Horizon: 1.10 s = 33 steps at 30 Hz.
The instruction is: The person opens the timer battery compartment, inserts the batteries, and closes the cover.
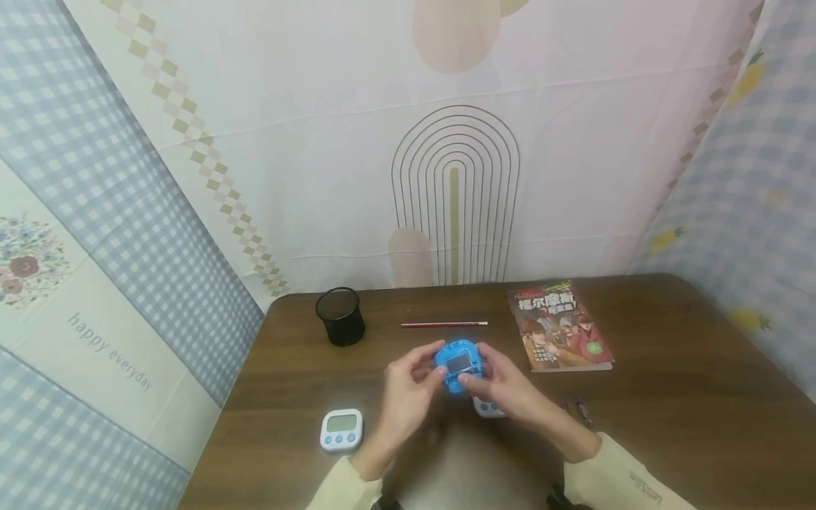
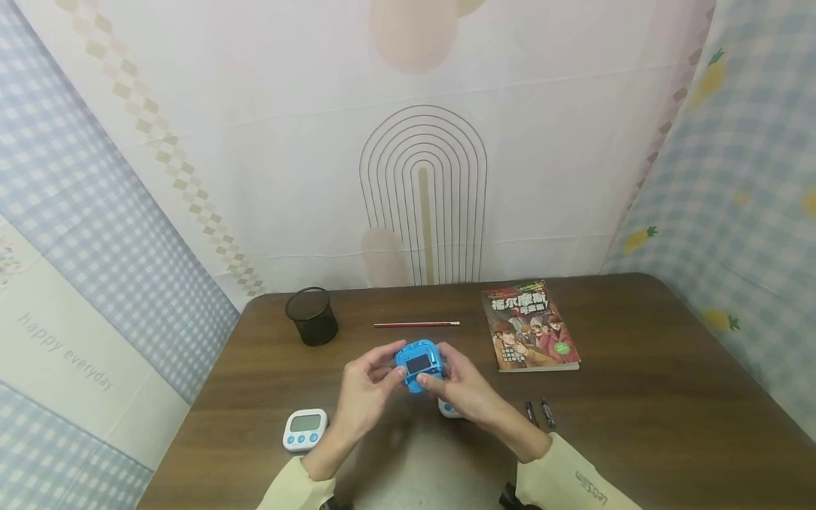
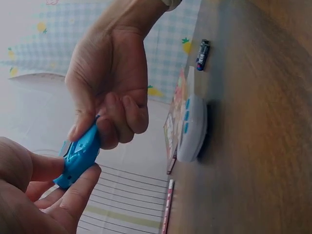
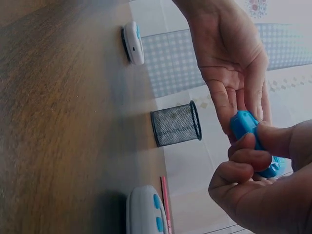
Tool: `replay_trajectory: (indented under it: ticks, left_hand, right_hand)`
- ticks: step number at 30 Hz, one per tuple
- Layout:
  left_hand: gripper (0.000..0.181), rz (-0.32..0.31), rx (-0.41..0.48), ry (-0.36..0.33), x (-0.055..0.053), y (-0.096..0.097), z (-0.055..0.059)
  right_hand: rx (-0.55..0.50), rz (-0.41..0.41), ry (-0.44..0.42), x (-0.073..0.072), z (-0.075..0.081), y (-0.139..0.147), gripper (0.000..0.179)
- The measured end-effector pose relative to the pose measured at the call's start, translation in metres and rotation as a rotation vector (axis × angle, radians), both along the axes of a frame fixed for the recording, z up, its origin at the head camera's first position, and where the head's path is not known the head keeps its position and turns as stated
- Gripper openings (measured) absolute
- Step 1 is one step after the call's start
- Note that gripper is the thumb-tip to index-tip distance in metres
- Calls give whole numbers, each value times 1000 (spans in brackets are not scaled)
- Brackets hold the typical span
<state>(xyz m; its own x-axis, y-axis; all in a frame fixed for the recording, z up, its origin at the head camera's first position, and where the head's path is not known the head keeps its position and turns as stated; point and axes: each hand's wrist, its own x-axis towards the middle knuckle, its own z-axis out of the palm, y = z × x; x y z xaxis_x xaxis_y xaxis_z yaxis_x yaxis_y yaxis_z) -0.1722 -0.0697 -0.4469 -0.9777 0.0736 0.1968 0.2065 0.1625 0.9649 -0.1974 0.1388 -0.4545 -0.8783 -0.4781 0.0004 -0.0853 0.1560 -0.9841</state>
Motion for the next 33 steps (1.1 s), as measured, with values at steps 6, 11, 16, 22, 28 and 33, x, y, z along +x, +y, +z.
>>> replay_trajectory:
  ticks: [6, 11, 16, 22, 28, 33]
  left_hand:
    - [34, 8, -4, -13, -3, -2, 2]
    - [34, 64, 40, -20, -7, -3, 0]
    - [36, 99, 55, -19, -8, -5, -1]
    - [35, 110, 56, -6, -7, -7, -2]
    - [36, 103, 78, -18, -6, -8, -1]
    - [35, 106, 64, -16, -6, -9, -1]
  right_hand:
    - [25, -12, -48, -3, 8, 2, 50]
    - [-12, -94, -54, -4, 9, 2, 49]
    - [13, -138, -40, -5, 8, 3, 50]
    - [98, -88, 13, -7, 11, 9, 52]
    - [230, 0, 90, -9, 12, 13, 25]
    - [281, 50, 159, -11, 11, 14, 9]
